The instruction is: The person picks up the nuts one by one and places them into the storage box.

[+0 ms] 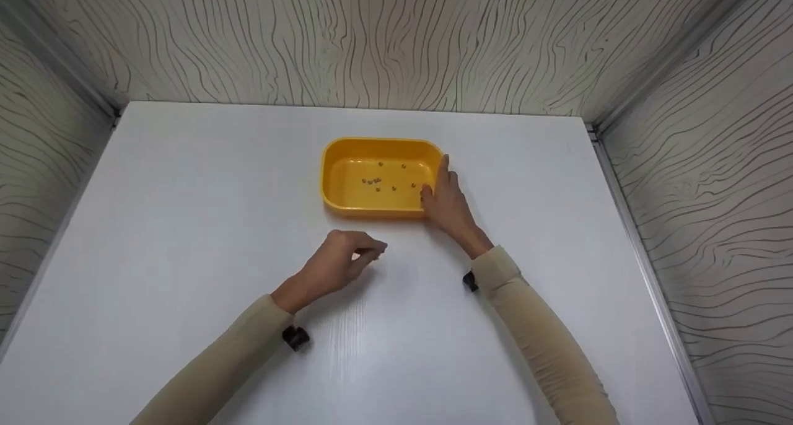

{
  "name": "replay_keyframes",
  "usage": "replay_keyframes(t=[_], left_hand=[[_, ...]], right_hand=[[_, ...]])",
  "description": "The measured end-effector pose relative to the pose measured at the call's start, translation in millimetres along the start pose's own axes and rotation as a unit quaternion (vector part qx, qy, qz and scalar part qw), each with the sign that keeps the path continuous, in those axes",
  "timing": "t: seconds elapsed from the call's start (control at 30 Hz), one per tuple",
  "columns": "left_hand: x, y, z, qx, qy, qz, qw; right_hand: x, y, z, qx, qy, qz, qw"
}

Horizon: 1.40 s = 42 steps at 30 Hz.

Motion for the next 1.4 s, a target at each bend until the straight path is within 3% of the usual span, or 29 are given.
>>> replay_keyframes(t=[0.1,0.2,0.37,0.53,0.63,0.8,0.93,1.17,1.27,1.4], left_hand=[[-9.1,9.0,1.1,0.104,0.075,-0.055,0.9902],[-18.7,16.5,3.2,0.186,0.128,-0.101,0.969],[-33.1,23.8,6.7,0.274,0.169,-0.139,0.9362],[-46.7,27.4,7.2,0.346,0.191,-0.16,0.9046],[-54.2,28.7,4.6,0.357,0.191,-0.172,0.8983],[-65.6,29.1,-2.0,0.343,0.18,-0.189,0.9025],[-76.7,29.1,-3.2,0.349,0.189,-0.194,0.8973],[-100.1,31.8,1.5,0.385,0.256,-0.213,0.861],[-108.6,33.4,5.1,0.385,0.285,-0.221,0.8495],[-117.2,36.0,13.3,0.401,0.325,-0.226,0.8262]], right_hand=[[-0.7,0,0,-0.001,0.002,-0.002,1.0],[-1.0,0,0,-0.001,0.003,-0.003,1.0],[-0.5,0,0,-0.005,0.005,0.0,1.0],[0.1,1,0,-0.015,0.005,0.0,0.9999],[-0.1,1,-1,-0.018,0.007,-0.002,0.9998],[0.1,0,-2,-0.012,0.014,-0.003,0.9998],[0.8,0,-3,-0.013,0.015,-0.002,0.9998],[0.7,1,-3,-0.006,0.011,-0.001,0.9999],[0.1,1,-2,-0.005,0.009,-0.005,0.9999],[0.2,-1,-1,-0.004,0.013,-0.004,0.9999]])
Point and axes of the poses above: each hand's wrist, its own x-axis away from the middle knuckle, its own y-axis out of the back of the hand, z = x × y, the point moved 1 cm from there along -x, towards the middle knuckle, and after that the axes turned 1 degree about -z, right-handed, at the moved point
